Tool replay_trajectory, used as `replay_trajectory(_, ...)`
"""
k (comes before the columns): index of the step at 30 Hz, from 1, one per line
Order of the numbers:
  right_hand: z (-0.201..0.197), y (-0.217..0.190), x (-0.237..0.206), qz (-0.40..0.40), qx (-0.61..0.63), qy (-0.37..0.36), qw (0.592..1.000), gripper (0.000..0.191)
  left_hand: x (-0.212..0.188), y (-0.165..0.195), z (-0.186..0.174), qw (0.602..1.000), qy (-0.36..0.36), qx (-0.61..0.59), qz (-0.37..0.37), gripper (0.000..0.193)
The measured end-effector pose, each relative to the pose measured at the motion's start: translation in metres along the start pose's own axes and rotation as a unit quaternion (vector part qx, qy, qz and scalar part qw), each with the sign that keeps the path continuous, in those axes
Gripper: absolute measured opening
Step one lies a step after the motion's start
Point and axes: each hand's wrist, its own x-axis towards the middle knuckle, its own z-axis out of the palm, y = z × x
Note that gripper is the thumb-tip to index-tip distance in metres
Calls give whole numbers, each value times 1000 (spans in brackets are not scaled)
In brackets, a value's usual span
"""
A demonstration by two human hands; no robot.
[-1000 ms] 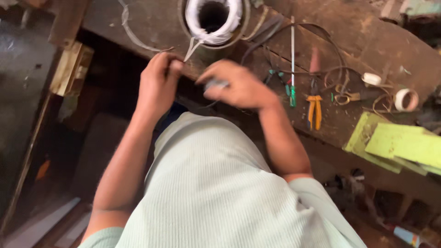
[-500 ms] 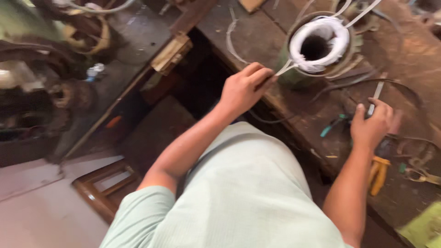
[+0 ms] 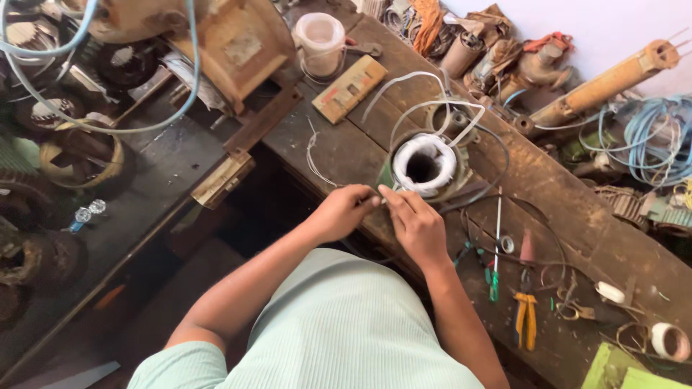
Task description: The person strips insulation from several colored wires, twists them together, and wraps the joint with electrical tape. They use pliers and scissors to cut and strip the wires, then secure the connection with tape.
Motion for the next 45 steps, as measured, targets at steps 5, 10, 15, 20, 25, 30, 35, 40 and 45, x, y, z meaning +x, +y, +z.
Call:
replay_trajectory(5, -4, -4, -2, 16, -53, 3, 998, 24, -15, -19, -12, 999, -13, 1, 51, 20)
replay_trajectory(10, -12, -8, -5, 39, -87, -11, 995, 21, -17, -16, -24, 995, -94, -7, 13, 22)
replay_trajectory(15, -10, -35, -12, 95, -108, 0, 990, 21, -11, 10, -45, 977, -93, 106, 159, 19)
replay_trajectory(20, -21, -91, -42, 221, -127, 68, 965, 34, -13, 31, -77, 963, -121, 23, 240, 22)
replay_trajectory(25, -46, -147, -82, 414, -196, 109, 882, 28, 2, 22, -90, 917, -327, -63, 219, 13)
replay_trajectory(30, -80, -215, -111, 525, -379, 133, 750, 25, 34, -3, -44, 854, -444, -127, 240, 11)
replay_trajectory(35, -116, -284, -130, 590, -486, 177, 621, 25, 26, -5, 33, 818, -509, -135, 233, 11)
replay_trajectory(40, -134, -340, -162, 601, -574, 178, 527, 27, 17, 4, 62, 810, -524, -129, 230, 10)
replay_trajectory(45, -215, -386, -190, 543, -766, 102, 330, 38, 6, 13, 100, 808, -528, -121, 229, 10)
